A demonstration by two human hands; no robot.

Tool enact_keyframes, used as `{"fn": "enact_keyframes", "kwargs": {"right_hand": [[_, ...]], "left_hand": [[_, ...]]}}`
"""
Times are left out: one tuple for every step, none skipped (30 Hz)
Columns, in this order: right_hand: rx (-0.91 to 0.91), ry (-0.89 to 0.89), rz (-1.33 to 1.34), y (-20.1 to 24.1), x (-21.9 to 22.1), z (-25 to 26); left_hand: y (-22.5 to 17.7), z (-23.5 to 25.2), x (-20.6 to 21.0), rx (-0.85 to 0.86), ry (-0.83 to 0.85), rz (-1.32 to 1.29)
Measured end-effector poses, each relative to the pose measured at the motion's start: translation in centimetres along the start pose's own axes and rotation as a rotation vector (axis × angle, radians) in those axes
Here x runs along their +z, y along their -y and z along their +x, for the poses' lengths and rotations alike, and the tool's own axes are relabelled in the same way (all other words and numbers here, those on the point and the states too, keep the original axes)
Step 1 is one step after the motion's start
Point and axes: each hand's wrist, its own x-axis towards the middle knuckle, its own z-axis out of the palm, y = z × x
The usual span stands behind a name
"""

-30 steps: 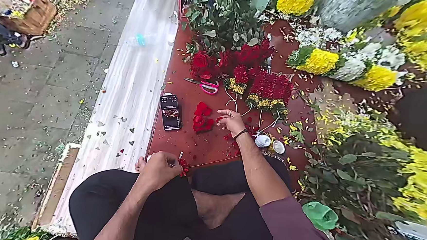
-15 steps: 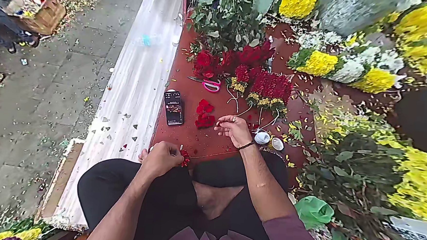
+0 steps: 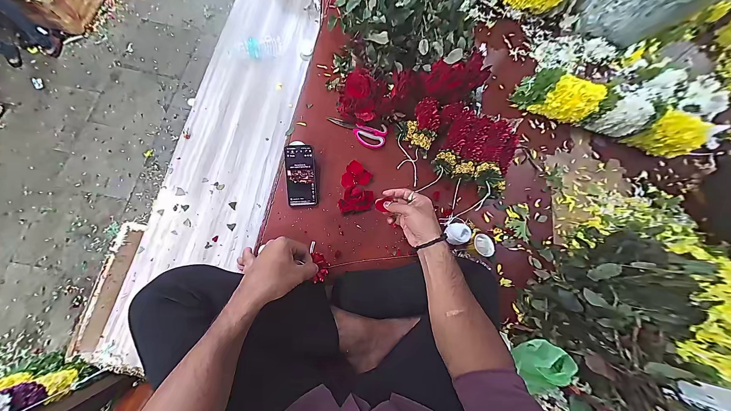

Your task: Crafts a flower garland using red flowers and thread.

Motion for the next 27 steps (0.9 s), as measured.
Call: {"fn": "enact_keyframes", "kwargs": {"right_hand": [[0.012, 0.003, 0.013, 0.1, 0.0, 0.0], [0.018, 0.001, 0.025, 0.2, 0.1, -0.1], [0.018, -0.001, 0.033, 0.2, 0.2, -0.2], [0.017, 0.002, 0.04, 0.2, 0.2, -0.2], [0.017, 0.006, 0.044, 0.2, 0.2, -0.3], [0.013, 0.011, 0.036, 0.3, 0.2, -0.4], [0.01, 0.013, 0.012, 0.4, 0.2, -0.5], [0.006, 0.009, -0.028, 0.5, 0.3, -0.7], [-0.008, 0.006, -0.061, 0.7, 0.3, -0.8], [-0.032, 0.005, -0.079, 0.7, 0.3, -1.0], [-0.064, 0.004, -0.08, 0.6, 0.3, -1.0], [-0.089, 0.012, -0.077, 0.6, 0.3, -1.0], [-0.11, 0.026, -0.072, 0.6, 0.3, -1.0], [-0.127, 0.049, -0.071, 0.6, 0.3, -1.1], [-0.149, 0.073, -0.07, 0.6, 0.4, -1.1], [-0.169, 0.095, -0.069, 0.7, 0.5, -1.1], [-0.192, 0.119, -0.07, 0.6, 0.6, -1.1], [-0.215, 0.144, -0.076, 0.6, 0.7, -1.2], [-0.242, 0.167, -0.086, 0.7, 0.8, -1.3], [-0.268, 0.182, -0.102, 0.8, 1.0, -1.5], [-0.299, 0.19, -0.131, 1.0, 1.2, -1.9], [-0.322, 0.192, -0.17, 1.3, 1.3, -2.6], [-0.344, 0.188, -0.204, 1.4, 1.3, -3.1], [-0.362, 0.187, -0.227, 1.4, 1.3, -3.4], [-0.375, 0.192, -0.232, 1.3, 1.4, -3.7], [-0.384, 0.203, -0.229, 1.4, 1.6, -3.8], [-0.392, 0.211, -0.218, 1.5, 2.0, -4.0]], "left_hand": [[0.0, 0.0, 0.0, 0.001, -0.002, -0.006], [0.0, 0.0, 0.0, 0.004, -0.008, -0.009], [0.1, 0.0, 0.0, 0.01, -0.012, -0.009], [0.2, 0.0, 0.0, 0.018, -0.015, -0.008], [0.3, 0.1, 0.1, 0.029, -0.018, -0.006], [0.4, 0.1, 0.1, 0.038, -0.02, -0.008], [0.4, 0.1, 0.2, 0.041, -0.021, -0.008], [0.3, 0.1, 0.1, 0.042, -0.02, -0.007], [0.3, 0.1, 0.1, 0.043, -0.021, -0.006], [0.3, 0.0, 0.1, 0.043, -0.02, -0.004], [0.3, 0.0, 0.1, 0.042, -0.022, 0.0], [0.3, 0.0, 0.1, 0.039, -0.024, -0.001], [0.3, 0.0, 0.1, 0.035, -0.025, 0.0], [0.3, 0.0, 0.1, 0.029, -0.024, 0.002], [0.2, 0.0, 0.1, 0.023, -0.025, 0.003], [0.2, 0.1, 0.1, 0.019, -0.027, 0.002], [0.2, 0.1, 0.0, 0.014, -0.031, -0.002], [0.2, 0.1, 0.0, 0.007, -0.036, -0.004], [0.3, 0.1, 0.0, 0.003, -0.038, -0.007], [0.3, 0.1, 0.0, 0.001, -0.037, -0.01], [0.3, 0.0, -0.1, -0.003, -0.036, -0.01], [0.3, 0.0, -0.1, -0.006, -0.038, -0.011], [0.2, 0.0, -0.1, -0.006, -0.039, -0.009], [0.2, 0.0, -0.1, -0.004, -0.039, -0.007], [0.2, -0.1, -0.1, -0.003, -0.041, -0.009], [0.1, -0.1, -0.1, -0.003, -0.042, -0.012], [0.2, -0.1, -0.1, -0.004, -0.045, -0.016]]}}
